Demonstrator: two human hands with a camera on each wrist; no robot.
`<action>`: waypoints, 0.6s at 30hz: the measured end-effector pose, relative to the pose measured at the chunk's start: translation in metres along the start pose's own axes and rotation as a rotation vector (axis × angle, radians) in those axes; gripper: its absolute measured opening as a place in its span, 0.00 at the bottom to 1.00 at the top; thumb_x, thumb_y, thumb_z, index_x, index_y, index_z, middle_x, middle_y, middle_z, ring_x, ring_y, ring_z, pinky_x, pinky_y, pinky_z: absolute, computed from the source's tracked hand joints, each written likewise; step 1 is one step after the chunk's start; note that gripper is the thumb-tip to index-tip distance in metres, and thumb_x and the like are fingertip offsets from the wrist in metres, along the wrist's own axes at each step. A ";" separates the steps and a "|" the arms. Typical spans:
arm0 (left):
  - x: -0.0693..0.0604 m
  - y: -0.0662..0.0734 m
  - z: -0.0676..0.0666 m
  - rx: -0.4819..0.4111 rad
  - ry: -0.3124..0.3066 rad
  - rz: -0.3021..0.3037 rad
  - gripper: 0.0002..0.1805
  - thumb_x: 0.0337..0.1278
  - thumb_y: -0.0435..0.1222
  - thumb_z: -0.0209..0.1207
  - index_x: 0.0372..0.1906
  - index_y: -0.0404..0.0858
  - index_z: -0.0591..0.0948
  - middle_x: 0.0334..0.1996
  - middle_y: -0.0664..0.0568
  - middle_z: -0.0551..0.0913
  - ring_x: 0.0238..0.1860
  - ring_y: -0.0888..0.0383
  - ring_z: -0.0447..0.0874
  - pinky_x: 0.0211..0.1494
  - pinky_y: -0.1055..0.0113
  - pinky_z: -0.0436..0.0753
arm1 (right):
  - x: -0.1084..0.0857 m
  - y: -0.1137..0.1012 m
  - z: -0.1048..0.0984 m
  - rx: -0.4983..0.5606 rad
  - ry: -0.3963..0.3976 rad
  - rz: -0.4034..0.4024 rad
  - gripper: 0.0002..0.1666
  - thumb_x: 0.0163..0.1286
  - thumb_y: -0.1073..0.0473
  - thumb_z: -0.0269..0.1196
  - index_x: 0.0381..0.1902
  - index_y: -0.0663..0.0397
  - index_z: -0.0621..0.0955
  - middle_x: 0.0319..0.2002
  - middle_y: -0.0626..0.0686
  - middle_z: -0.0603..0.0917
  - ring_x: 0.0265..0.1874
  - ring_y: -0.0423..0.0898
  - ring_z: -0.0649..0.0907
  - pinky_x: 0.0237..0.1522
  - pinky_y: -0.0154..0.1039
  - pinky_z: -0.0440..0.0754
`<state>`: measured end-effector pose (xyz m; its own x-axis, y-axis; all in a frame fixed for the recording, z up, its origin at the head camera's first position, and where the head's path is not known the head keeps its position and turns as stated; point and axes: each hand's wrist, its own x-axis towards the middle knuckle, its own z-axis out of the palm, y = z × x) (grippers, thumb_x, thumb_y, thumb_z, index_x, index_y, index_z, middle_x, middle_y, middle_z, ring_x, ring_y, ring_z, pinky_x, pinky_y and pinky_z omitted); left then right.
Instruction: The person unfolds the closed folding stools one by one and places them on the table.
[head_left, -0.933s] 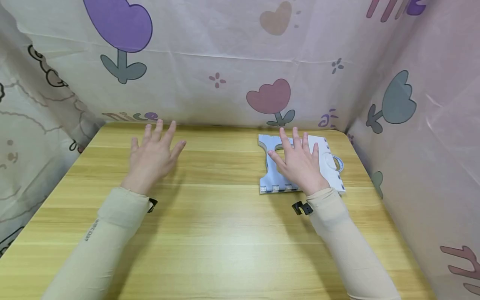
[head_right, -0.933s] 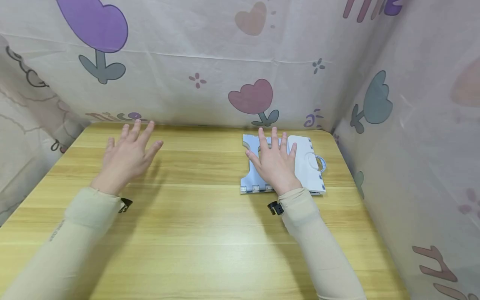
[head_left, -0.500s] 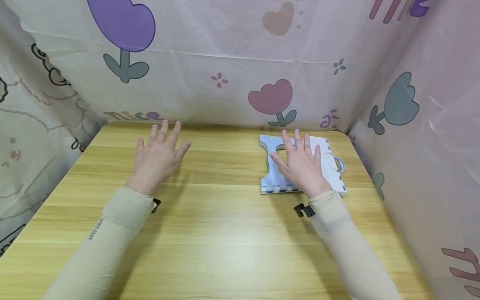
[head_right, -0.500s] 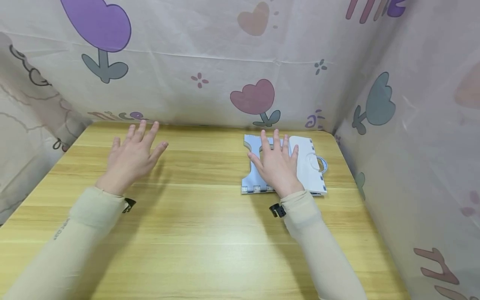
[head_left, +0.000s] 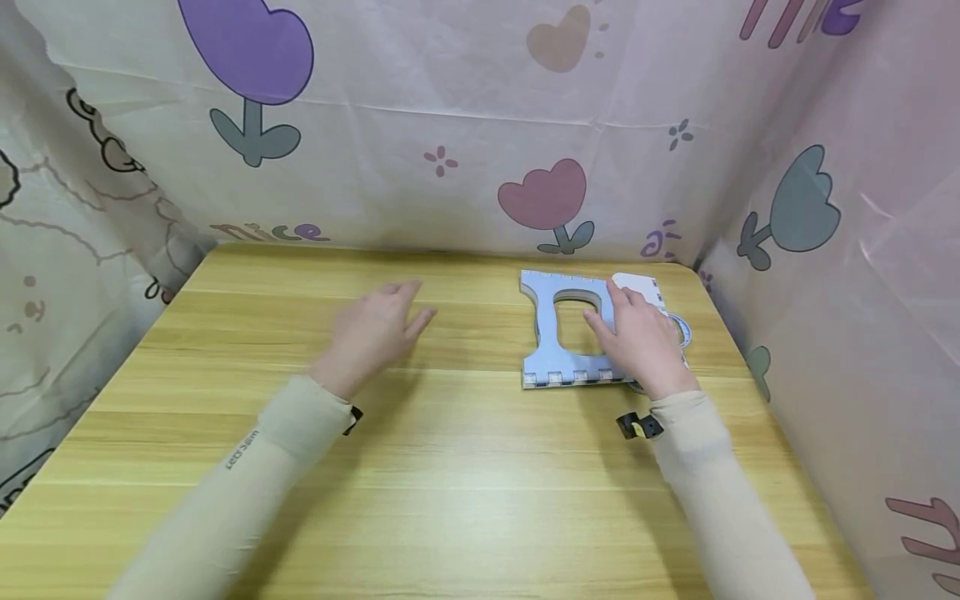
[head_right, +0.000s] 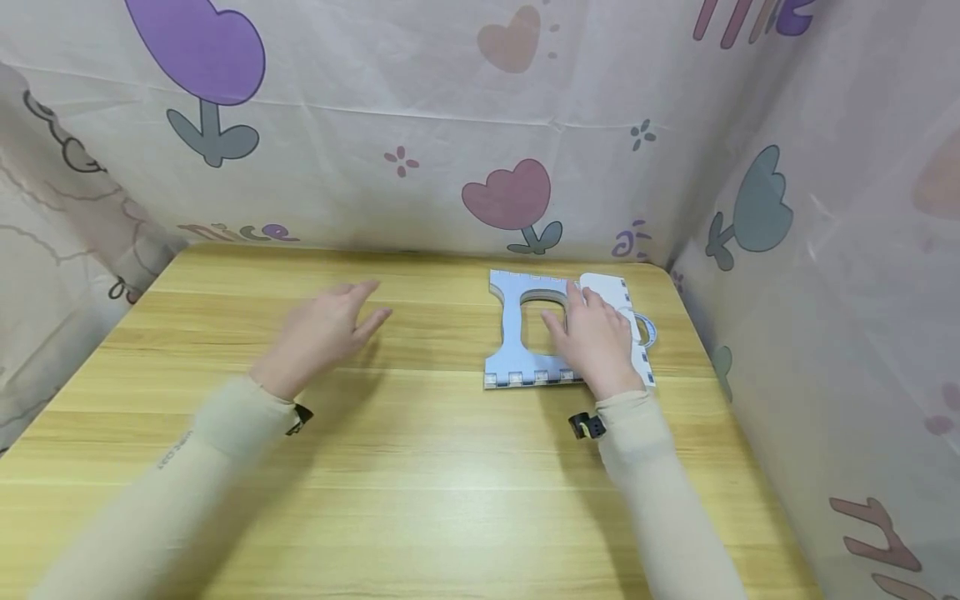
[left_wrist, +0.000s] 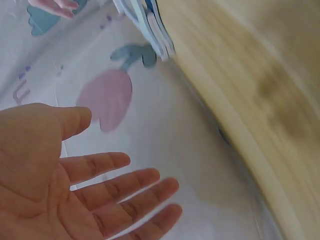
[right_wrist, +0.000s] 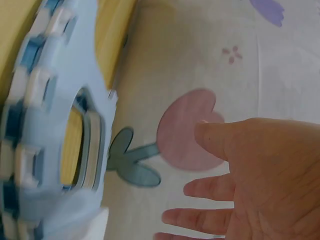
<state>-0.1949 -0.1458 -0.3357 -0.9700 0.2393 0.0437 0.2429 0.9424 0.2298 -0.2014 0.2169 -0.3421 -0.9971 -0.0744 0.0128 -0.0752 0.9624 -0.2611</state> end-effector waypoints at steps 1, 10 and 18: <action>0.001 0.005 0.003 -0.002 0.006 0.023 0.37 0.85 0.54 0.49 0.81 0.34 0.65 0.75 0.30 0.74 0.70 0.30 0.79 0.69 0.37 0.82 | -0.001 0.004 0.000 0.003 -0.002 0.010 0.47 0.85 0.33 0.47 0.87 0.55 0.55 0.82 0.72 0.63 0.76 0.76 0.68 0.72 0.78 0.67; 0.006 0.053 0.034 -0.022 0.017 0.233 0.30 0.81 0.51 0.57 0.73 0.34 0.77 0.66 0.36 0.85 0.62 0.40 0.89 0.63 0.47 0.89 | -0.003 0.041 0.002 0.017 -0.058 0.083 0.46 0.85 0.36 0.48 0.84 0.64 0.59 0.79 0.77 0.63 0.77 0.77 0.66 0.73 0.76 0.67; 0.008 0.089 0.063 -0.016 -0.028 0.386 0.23 0.77 0.47 0.63 0.62 0.34 0.83 0.48 0.43 0.89 0.41 0.50 0.91 0.37 0.60 0.91 | -0.005 0.076 0.006 0.015 -0.098 0.142 0.48 0.85 0.39 0.51 0.81 0.75 0.59 0.75 0.81 0.65 0.74 0.79 0.67 0.73 0.75 0.68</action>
<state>-0.1798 -0.0454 -0.3763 -0.8064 0.5822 0.1038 0.5896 0.7781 0.2167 -0.2023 0.2886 -0.3677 -0.9922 0.0360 -0.1193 0.0671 0.9610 -0.2683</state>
